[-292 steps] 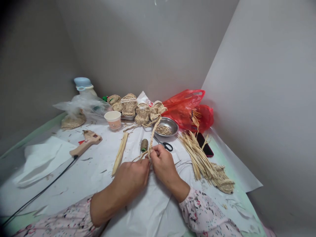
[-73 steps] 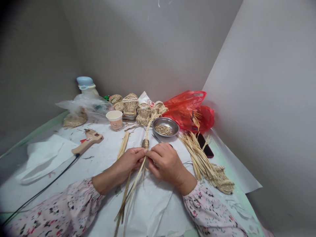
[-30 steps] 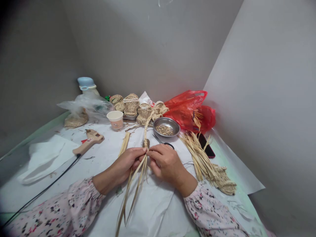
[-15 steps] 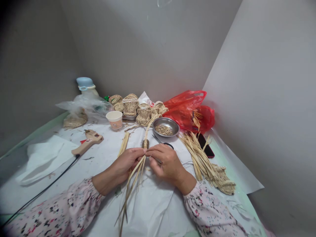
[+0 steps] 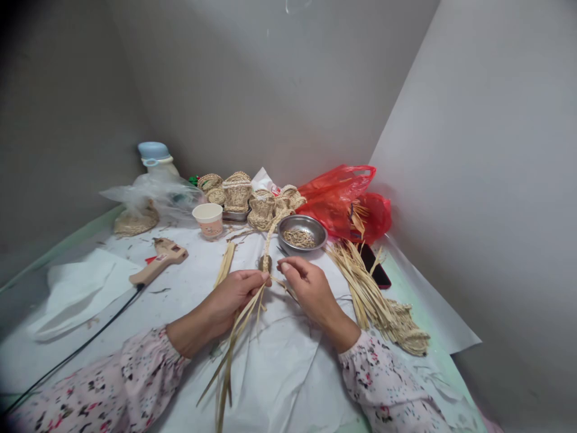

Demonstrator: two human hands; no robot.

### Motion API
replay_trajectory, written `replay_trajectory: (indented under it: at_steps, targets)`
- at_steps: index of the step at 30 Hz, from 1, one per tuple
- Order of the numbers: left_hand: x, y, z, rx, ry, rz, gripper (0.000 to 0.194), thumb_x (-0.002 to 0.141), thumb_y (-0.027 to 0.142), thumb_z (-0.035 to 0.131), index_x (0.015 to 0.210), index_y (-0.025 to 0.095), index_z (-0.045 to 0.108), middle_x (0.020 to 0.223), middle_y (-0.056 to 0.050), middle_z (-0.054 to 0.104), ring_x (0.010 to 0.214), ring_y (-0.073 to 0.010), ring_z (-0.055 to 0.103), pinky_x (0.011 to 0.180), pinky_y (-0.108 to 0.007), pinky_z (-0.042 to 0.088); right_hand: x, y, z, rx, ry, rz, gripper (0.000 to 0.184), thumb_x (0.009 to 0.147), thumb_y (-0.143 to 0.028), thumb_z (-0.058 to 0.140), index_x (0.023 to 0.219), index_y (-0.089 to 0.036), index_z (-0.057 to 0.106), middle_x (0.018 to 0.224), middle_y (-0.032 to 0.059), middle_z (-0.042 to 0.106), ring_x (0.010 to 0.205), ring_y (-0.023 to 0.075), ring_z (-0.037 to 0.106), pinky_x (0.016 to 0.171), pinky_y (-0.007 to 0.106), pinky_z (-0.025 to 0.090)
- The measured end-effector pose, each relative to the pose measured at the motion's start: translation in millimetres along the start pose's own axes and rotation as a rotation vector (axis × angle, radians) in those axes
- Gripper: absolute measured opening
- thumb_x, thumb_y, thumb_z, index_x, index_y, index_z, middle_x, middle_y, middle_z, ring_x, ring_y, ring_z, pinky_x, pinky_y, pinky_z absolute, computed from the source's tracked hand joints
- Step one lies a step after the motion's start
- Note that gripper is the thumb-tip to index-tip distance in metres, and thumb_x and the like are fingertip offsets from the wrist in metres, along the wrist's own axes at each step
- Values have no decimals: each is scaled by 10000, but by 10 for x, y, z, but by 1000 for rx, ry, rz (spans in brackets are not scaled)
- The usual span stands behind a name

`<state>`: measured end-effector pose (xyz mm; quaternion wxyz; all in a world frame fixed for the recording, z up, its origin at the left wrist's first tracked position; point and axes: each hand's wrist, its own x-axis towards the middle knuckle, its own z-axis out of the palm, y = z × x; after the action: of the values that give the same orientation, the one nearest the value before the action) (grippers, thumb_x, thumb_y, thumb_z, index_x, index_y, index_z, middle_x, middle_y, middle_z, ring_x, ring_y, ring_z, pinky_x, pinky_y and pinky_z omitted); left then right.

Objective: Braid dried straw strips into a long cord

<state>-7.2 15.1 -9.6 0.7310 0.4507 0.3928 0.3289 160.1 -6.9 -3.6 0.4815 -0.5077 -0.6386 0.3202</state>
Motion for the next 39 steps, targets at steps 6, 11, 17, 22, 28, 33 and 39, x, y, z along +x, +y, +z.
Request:
replay_trajectory:
  at_steps: [6,11,17,22,28,33,39]
  targets:
    - [5,-41,-32,152,-53,57,230,752,362,565,693,140,575,520,73,376,432,-48,249,425,-201,192,27,-2,43,207,-296,136,251,823,-352,520,837,-147,664,735,25,612,693,137,549,649,260,440]
    - [-3,-38,-39,234,-71,55,233,775,352,528,741,133,600,524,72,351,447,-55,228,433,-212,144,-6,-44,71,263,-266,337,217,768,-305,554,893,-148,637,602,-21,542,470,73,414,426,194,307]
    - [-24,-7,3,257,-85,52,287,756,420,554,723,136,576,515,85,304,457,-58,188,444,-224,125,10,-49,44,255,-216,363,165,710,-256,580,813,-143,641,564,-34,514,456,60,343,422,196,234]
    - [-35,14,17,254,-98,28,334,722,470,589,728,137,575,514,85,294,460,-58,185,442,-230,107,12,-33,14,239,-213,390,135,682,-215,582,784,-141,632,551,-39,502,456,60,335,422,198,207]
    - [-53,31,42,199,-105,13,216,708,362,590,689,149,557,472,90,316,416,-50,183,415,-218,127,21,-74,10,197,-242,371,118,677,-214,587,764,-140,621,626,-19,581,490,61,371,461,200,254]
    - [-11,-22,23,244,-43,25,156,689,299,568,651,149,560,481,69,394,430,-62,274,442,-210,204,14,-43,9,151,-255,348,150,706,-265,593,783,-144,636,624,-25,577,514,74,415,498,208,302]
    - [75,-144,-43,463,8,167,217,730,334,514,654,142,581,572,32,472,555,-109,381,531,-225,276,-9,-11,32,-101,-253,158,168,762,-252,536,738,-162,675,676,3,627,628,122,510,591,229,367]
